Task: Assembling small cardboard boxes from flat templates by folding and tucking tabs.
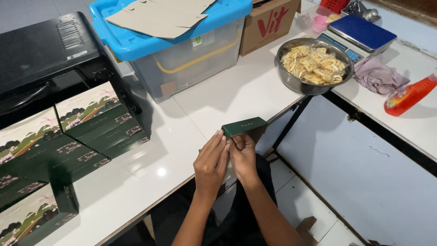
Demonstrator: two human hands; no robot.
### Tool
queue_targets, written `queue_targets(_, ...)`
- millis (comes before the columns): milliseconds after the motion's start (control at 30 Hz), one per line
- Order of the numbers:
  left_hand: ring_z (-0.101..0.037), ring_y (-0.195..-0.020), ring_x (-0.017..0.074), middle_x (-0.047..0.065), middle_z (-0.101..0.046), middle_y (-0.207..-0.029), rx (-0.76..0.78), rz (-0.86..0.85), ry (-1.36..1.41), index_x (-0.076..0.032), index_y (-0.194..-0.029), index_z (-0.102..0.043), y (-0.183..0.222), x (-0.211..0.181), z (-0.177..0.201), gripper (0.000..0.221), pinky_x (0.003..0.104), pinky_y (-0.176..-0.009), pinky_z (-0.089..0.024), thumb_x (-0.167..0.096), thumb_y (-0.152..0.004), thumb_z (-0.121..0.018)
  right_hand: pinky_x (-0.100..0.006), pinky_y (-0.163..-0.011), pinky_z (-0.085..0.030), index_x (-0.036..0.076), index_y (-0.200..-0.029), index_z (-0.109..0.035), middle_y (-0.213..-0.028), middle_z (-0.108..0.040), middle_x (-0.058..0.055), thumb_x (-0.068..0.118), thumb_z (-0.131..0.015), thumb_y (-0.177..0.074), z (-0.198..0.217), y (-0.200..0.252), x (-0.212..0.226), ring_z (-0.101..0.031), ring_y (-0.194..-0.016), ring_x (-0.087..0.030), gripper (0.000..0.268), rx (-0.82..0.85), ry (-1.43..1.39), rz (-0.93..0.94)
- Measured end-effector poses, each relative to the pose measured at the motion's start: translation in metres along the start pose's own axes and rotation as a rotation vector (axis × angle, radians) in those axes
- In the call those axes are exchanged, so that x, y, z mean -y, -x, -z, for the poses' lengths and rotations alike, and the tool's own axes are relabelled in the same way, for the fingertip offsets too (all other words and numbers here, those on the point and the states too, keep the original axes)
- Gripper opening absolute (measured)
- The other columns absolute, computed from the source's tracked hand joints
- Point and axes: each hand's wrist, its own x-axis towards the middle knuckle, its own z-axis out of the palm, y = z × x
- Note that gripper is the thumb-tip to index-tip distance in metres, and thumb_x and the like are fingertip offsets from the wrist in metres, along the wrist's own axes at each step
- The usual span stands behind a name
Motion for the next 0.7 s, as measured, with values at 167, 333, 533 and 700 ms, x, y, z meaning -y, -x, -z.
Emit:
queue_targets(167,-0.074,-0.105,0.0331,0.020,-0.077,-0.113,-0.044,-0.083,-0.055,0.005,-0.102,-0.077,0.002,0.007,-0.003,0.017,0.039,-0.084,-0.065,-0.002,-0.087,-0.079,-0.025,-0.078,-0.051,0.006,-0.095,-0.063,-0.080,-0.057,0.003,-0.007,-0.066,-0.096,-0.026,0.011,0.019,-0.059,-0.084,-0.009,0.014,-0.019,0.017,0.055)
queue_targets(333,-0.076,-0.095,0.0355,0.020,-0.078,-0.106,-0.112,-0.042,-0.072,0.007,-0.101,-0.074,-0.007,0.019,0.000,0.014,0.043,-0.077,-0.065,0.007,-0.087,-0.075,-0.041,-0.105,-0.050,-0.002,-0.136,-0.062,-0.138,-0.062,-0.018,-0.008,-0.056,-0.098,-0.070,0.022,0.063,-0.057,-0.129,-0.026,0.039,0.200,0.383,0.076)
queue_targets(533,-0.076,-0.087,0.0319,0.013,-0.078,-0.093,-0.058,0.102,-0.134,-0.003,-0.104,-0.069,-0.033,0.055,0.012,0.017,0.039,-0.071,-0.064,0.007,-0.090,-0.070,-0.055,-0.101,-0.053,0.002,-0.150,-0.049,-0.153,-0.040,-0.026,-0.005,-0.058,-0.096,-0.104,0.029,0.151,-0.049,-0.133,-0.050,0.055,0.510,0.666,0.059)
queue_targets(700,-0.076,-0.084,0.0302,0.010,-0.077,-0.089,-0.117,0.111,-0.162,-0.006,-0.101,-0.067,-0.060,0.079,0.022,0.016,0.039,-0.071,-0.064,0.004,-0.090,-0.074,-0.046,-0.098,-0.055,-0.005,-0.120,-0.067,-0.122,-0.065,-0.022,0.007,-0.080,-0.084,-0.065,0.030,0.144,-0.065,-0.115,-0.039,0.041,0.097,0.727,0.624)
